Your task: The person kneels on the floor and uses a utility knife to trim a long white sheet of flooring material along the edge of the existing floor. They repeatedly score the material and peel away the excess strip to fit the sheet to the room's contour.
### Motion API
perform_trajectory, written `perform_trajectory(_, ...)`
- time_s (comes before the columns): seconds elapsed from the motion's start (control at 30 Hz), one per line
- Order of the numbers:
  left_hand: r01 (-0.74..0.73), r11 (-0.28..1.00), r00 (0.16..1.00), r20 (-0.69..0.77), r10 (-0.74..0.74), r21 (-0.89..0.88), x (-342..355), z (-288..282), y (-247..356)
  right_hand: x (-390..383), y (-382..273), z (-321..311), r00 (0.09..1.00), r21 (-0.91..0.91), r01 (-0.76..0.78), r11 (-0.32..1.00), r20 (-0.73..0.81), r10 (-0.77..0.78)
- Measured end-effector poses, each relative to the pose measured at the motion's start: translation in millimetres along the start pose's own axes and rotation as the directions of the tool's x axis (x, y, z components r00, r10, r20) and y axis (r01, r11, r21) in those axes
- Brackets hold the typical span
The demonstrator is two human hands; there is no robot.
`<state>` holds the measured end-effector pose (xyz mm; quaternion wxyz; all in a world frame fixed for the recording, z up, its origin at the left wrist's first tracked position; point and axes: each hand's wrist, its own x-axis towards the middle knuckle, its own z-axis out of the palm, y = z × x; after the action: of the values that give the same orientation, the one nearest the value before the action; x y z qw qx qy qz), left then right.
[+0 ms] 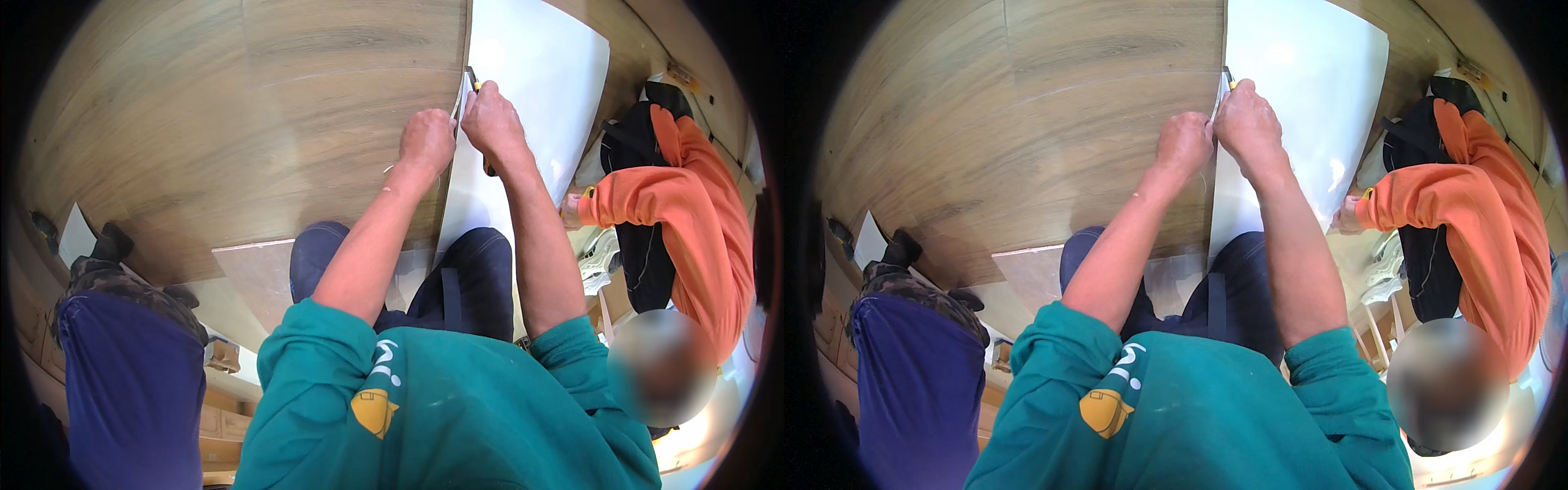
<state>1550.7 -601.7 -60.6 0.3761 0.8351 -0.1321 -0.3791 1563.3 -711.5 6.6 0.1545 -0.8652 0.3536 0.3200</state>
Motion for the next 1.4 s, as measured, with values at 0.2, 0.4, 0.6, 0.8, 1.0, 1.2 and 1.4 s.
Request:
perform_trajectory(0.2,-0.038,0.999,0.999,0.03,0.038,0.016,-0.7,5.9,-3.2,7.1,-2.1,-1.2,0.999,0.017,-0.025,1.0,0.029,0.024)
perform_trajectory(0.4,-0.019,1.0,0.999,0.04,0.02,-0.018,-8.7,11.7,-6.3,9.7,-1.3,1.5,1.0,0.024,-0.006,1.0,0.026,0.006)
perform_trajectory(0.6,-0.075,0.997,0.994,-0.085,0.073,-0.012,-11.6,19.8,-16.9,-0.8,-1.4,2.1,1.0,-0.005,-0.002,1.0,0.007,0.002)
perform_trajectory(0.8,-0.075,0.996,0.991,-0.112,0.07,-0.038,-15.7,20.2,-15.5,-3.6,3.3,10.7,1.0,0.009,0.006,1.0,-0.019,-0.006)
perform_trajectory(1.0,-0.077,0.996,0.996,-0.049,0.079,0.037,-21.0,26.7,-14.0,6.8,13.1,13.9,0.999,0.031,0.035,0.999,-0.024,-0.034)
perform_trajectory(1.2,-0.019,0.999,1.0,-0.015,0.019,0.038,-22.9,22.9,-12.2,-3.8,16.3,14.5,0.999,0.015,0.028,0.999,-0.015,-0.028)
perform_trajectory(1.4,-0.032,0.999,0.999,-0.028,0.033,0.025,-25.0,26.7,-10.7,2.2,11.5,12.0,1.0,0.011,-0.002,1.0,0.022,0.001)
